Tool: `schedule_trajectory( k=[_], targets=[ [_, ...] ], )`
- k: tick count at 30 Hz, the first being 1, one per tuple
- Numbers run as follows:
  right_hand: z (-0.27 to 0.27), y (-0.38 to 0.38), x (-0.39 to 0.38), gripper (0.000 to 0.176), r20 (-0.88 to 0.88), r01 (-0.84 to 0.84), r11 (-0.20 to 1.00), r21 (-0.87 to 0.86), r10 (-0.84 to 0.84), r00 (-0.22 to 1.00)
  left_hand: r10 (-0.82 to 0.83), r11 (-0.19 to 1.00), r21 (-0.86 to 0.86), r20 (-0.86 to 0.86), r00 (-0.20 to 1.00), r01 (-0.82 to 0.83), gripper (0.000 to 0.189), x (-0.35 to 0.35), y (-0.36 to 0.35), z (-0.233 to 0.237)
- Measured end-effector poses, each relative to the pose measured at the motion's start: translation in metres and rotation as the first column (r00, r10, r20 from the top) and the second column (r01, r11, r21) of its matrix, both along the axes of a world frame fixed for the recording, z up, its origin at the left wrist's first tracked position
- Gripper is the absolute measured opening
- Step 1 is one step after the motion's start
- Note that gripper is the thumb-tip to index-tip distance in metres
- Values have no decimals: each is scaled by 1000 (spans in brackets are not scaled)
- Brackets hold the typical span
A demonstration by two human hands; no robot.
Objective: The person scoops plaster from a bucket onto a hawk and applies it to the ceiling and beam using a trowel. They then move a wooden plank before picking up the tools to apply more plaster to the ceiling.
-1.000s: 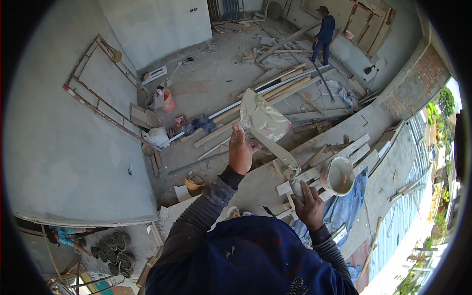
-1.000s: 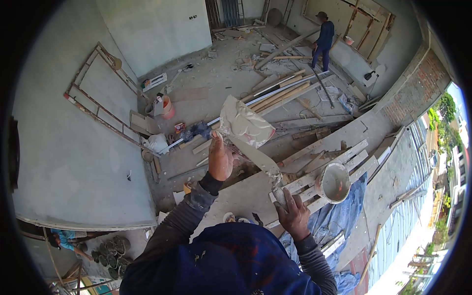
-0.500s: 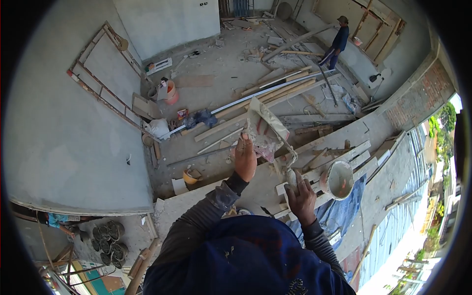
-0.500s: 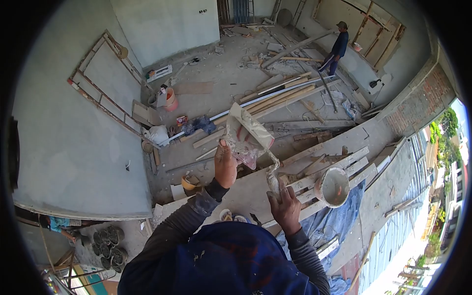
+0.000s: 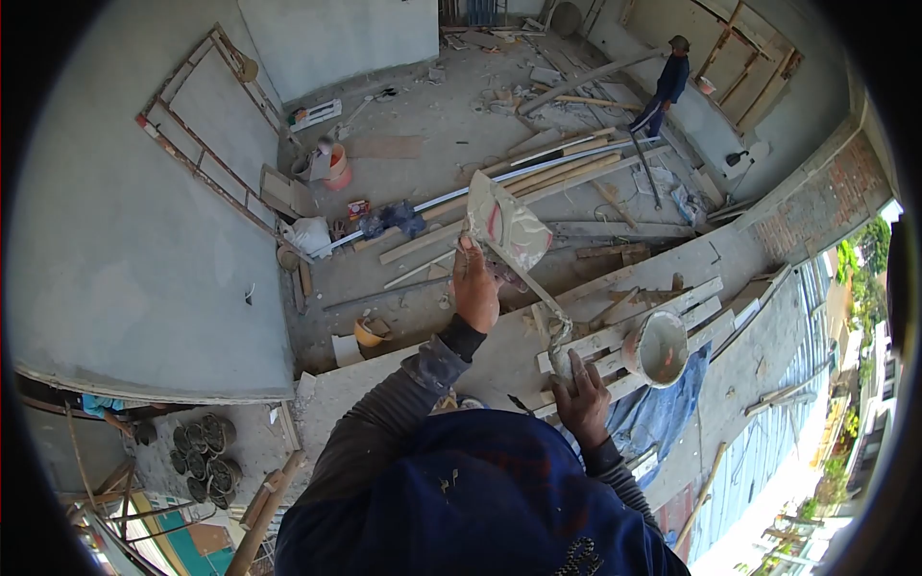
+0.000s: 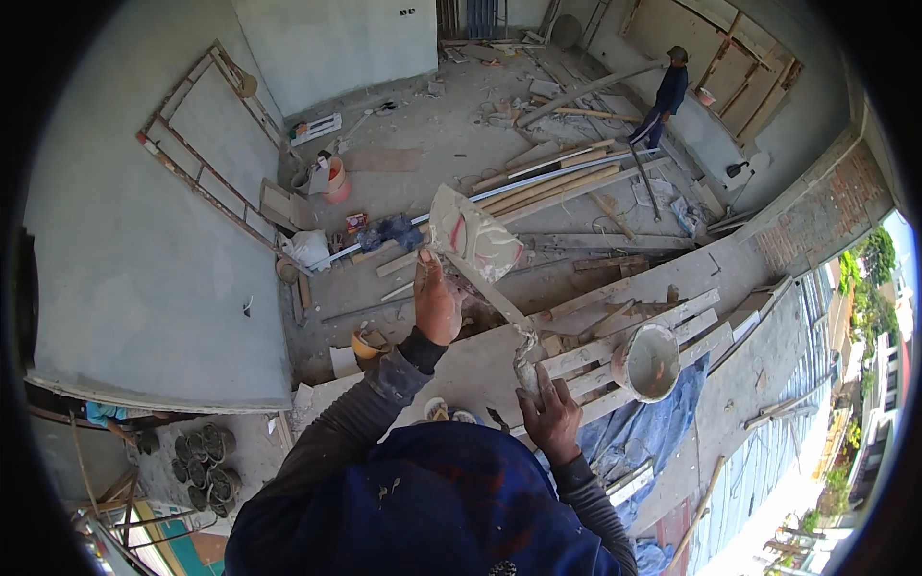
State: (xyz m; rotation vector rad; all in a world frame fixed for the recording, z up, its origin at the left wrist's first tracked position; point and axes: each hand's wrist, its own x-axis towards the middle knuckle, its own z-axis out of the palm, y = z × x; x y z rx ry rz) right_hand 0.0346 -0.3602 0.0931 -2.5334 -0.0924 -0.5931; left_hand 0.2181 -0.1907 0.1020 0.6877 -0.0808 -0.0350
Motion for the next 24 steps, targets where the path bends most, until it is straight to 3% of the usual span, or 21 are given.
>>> schedule_trajectory(
  k=[6,8,11,15,24],
  targets=[
    [0,-2,-2,53,-31,-18,999,-27,17,999,-4,998,-61,-14,1000,3,57,-3,4,9],
    [0,-2,6,53,-21,-1,1000,-29,1,1000,-85,995,-47,58,995,88,58,-6,7,9],
    [3,0,11,54,-25,31,999,-16,-31,999,-58,997,-56,47,997,60,59,-9,4,10],
    [-3,-4,9,54,49,-64,998,-8,65,997,2,999,-38,25,1000,-1,62,-6,4,14],
    [1,6,27,53,-70,74,997,15,-73,995,66,989,138,-30,997,-61,65,-12,5,-17]
  ],
)
